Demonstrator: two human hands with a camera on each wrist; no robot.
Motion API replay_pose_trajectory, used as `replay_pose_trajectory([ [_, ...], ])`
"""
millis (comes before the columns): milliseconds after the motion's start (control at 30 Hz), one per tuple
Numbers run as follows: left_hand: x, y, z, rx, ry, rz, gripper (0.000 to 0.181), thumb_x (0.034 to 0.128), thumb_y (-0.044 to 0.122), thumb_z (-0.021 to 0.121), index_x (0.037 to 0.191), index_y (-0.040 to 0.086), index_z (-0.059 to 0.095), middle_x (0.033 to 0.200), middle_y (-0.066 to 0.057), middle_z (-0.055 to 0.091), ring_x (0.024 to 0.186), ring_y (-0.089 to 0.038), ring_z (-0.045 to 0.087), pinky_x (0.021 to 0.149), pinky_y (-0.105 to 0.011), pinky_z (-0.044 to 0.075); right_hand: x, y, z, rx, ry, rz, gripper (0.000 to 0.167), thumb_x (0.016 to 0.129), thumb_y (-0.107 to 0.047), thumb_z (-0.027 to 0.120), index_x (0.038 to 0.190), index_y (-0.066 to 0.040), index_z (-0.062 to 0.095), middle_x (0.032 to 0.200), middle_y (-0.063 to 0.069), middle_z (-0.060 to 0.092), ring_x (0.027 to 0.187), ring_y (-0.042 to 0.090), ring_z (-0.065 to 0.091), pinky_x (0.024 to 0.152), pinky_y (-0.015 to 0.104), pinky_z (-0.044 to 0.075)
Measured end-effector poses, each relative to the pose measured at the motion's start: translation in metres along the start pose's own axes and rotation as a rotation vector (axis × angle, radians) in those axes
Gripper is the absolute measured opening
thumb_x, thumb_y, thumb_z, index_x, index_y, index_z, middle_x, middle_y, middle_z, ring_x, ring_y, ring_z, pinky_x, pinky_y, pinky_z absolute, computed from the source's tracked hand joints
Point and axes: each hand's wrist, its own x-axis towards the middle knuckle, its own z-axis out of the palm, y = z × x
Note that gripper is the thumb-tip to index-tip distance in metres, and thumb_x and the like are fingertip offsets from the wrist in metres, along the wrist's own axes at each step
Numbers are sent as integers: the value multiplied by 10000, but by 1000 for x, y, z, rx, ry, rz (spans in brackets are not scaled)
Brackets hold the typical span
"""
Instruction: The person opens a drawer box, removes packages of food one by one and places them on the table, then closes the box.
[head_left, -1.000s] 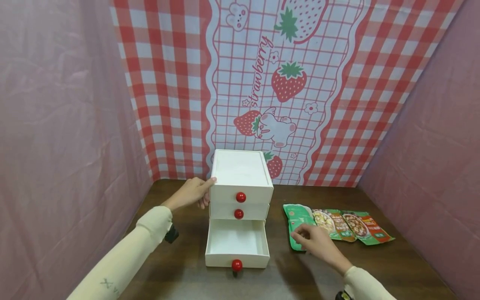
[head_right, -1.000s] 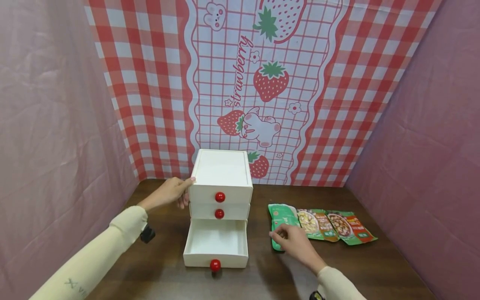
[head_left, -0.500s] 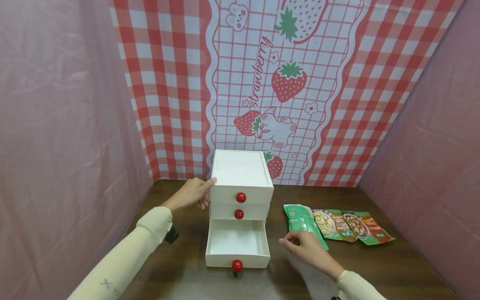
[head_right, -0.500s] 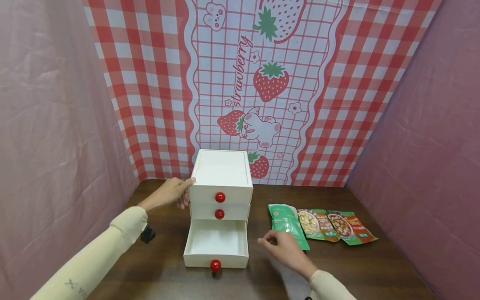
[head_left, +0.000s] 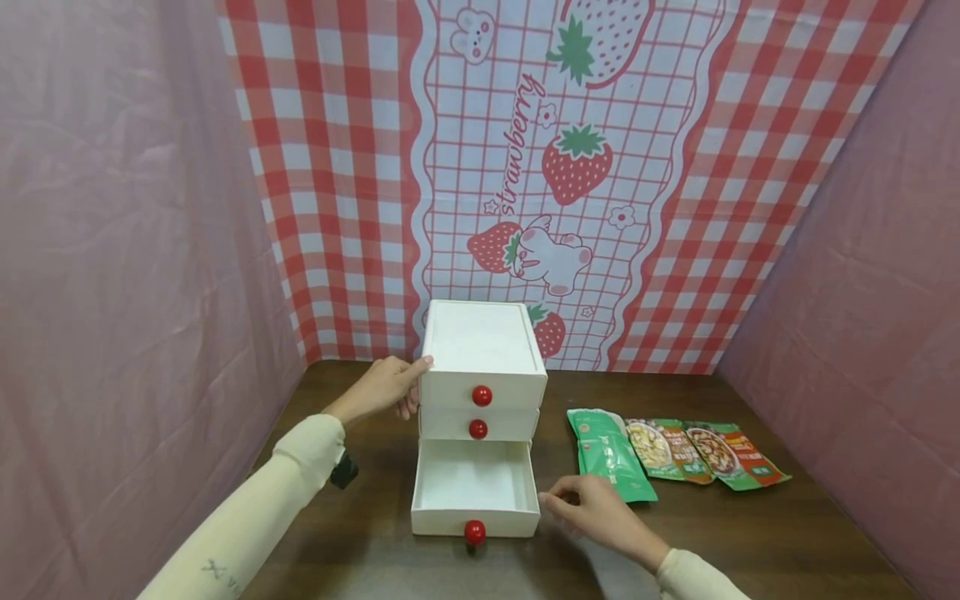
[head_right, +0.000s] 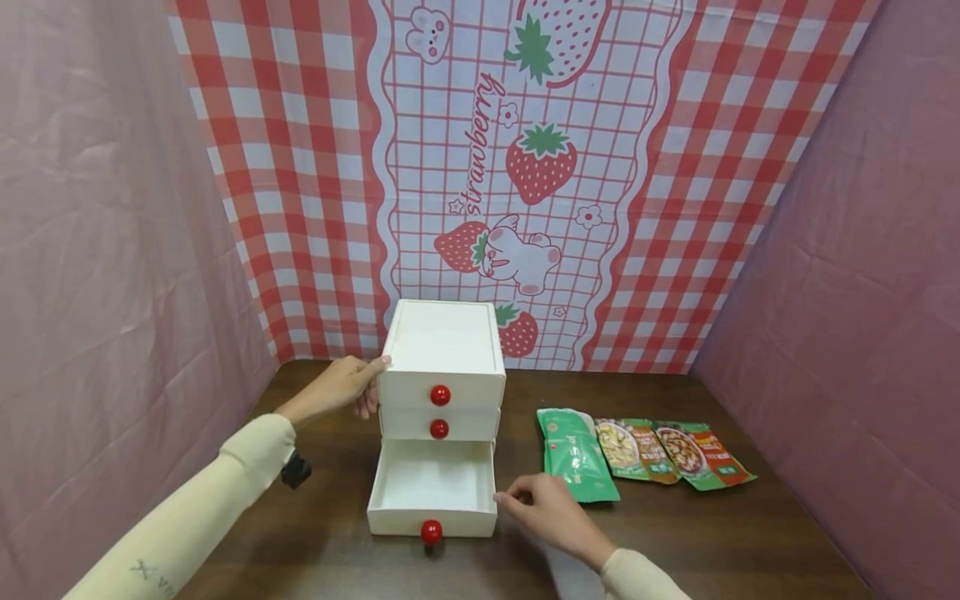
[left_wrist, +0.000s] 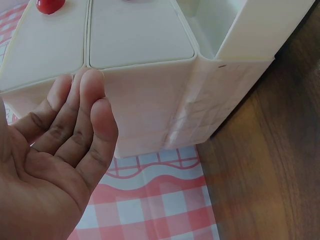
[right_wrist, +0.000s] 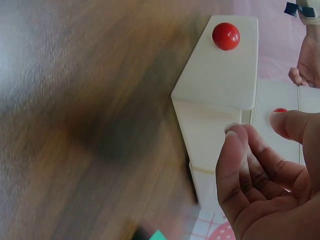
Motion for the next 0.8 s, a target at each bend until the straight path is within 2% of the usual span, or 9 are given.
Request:
replay_pose_trajectory([
  [233, 0, 0, -1, 7, -6, 11, 775, 1040, 630, 436, 696, -12, 697, 686, -167, 695, 521, -230, 659, 534, -331, 563, -2, -7, 8, -24, -9, -4, 327, 999, -389, 677, 883, -95, 763, 627, -10, 636, 505, 87, 571, 459, 261, 462],
  [500, -1, 4, -3, -3, 13, -16, 759, 1033, 627, 459, 699, -13, 692, 641, -91, 673, 669, -437, 694, 524, -323, 554, -4, -13, 8, -44, -6, -25, 330, 1004, -375, 671, 860, -94, 767, 604, -43, 625, 481, 84, 571, 444, 252, 449],
  [600, 0, 3, -2, 2, 6, -12, 763, 1034, 630, 452, 692, -7, 695, 641, -95, 678, 670, -438, 696, 523, -319, 554, -6, -10, 10, -26, -34, -6, 347, 1006, -370, 668, 827, -86, 757, 591, -44, 619, 475, 76, 562, 440, 244, 447],
  [800, 0, 3, 0, 6, 9, -8, 762, 1031, 638, 450, 669, 12, 691, 629, -97, 679, 577, -337, 690, 524, -332, 562, -9, -5, 16, 48, -88, 28, 381, 1005, -379, 667, 778, -80, 737, 634, -27, 643, 502, 92, 583, 456, 250, 487],
])
